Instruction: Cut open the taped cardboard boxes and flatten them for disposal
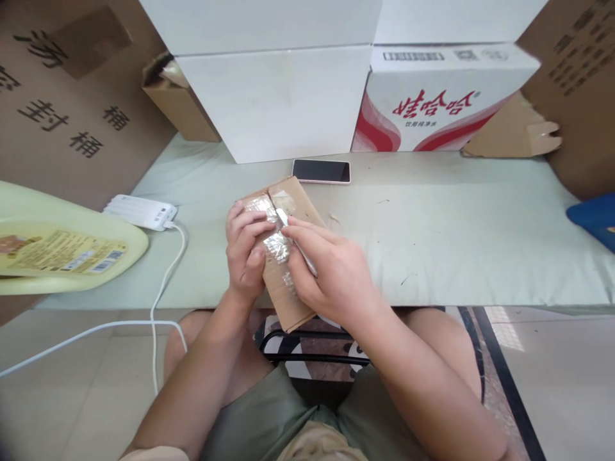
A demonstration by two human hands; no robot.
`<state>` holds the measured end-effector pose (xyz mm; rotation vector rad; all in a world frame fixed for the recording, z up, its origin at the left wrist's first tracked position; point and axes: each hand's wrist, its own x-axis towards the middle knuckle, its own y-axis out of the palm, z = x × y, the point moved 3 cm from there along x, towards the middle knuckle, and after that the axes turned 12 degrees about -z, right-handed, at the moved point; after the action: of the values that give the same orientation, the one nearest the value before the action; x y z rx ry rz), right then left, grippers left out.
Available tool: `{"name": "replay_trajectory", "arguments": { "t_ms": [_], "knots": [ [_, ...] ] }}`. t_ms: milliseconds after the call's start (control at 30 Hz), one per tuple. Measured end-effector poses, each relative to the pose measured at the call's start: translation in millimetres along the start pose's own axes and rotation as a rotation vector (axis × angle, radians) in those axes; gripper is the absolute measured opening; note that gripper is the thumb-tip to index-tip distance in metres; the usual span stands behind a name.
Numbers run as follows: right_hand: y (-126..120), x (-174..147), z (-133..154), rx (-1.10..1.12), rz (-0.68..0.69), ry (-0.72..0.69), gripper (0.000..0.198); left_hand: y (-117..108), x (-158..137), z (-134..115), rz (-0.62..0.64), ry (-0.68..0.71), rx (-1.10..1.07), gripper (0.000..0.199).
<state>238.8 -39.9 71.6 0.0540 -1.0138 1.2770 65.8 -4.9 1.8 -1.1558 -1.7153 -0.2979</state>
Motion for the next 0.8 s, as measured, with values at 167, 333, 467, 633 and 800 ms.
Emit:
{"name": "replay_trajectory", "arguments": {
  "t_ms": [167,333,467,633,800],
  "knots": [
    [-5,-2,3,0.024,-0.032,-0.014,0.028,0,1,0,-0.017,0.002,-0.037,0.038],
    [-4,-3,0,0.009,-0.066,-0.029,0.029,-1,0,0,-0.009,0.004,-0.033,0.038],
    [-9,-5,5,0.038,-0.102,-0.031,0.028,-1,1,0,-0.01,-0.002,-0.052,0.037],
    [-53,-20,22,-0.013,-0.089,0.091,0.028,-1,3,-1,-0.023,0.019,-0.064,0.034],
    [-76,-32,-37,-0.204,-0.392,0.077,0.019,-1,2,1,-0.022,0.012,-0.064,0.032]
  ]
}}
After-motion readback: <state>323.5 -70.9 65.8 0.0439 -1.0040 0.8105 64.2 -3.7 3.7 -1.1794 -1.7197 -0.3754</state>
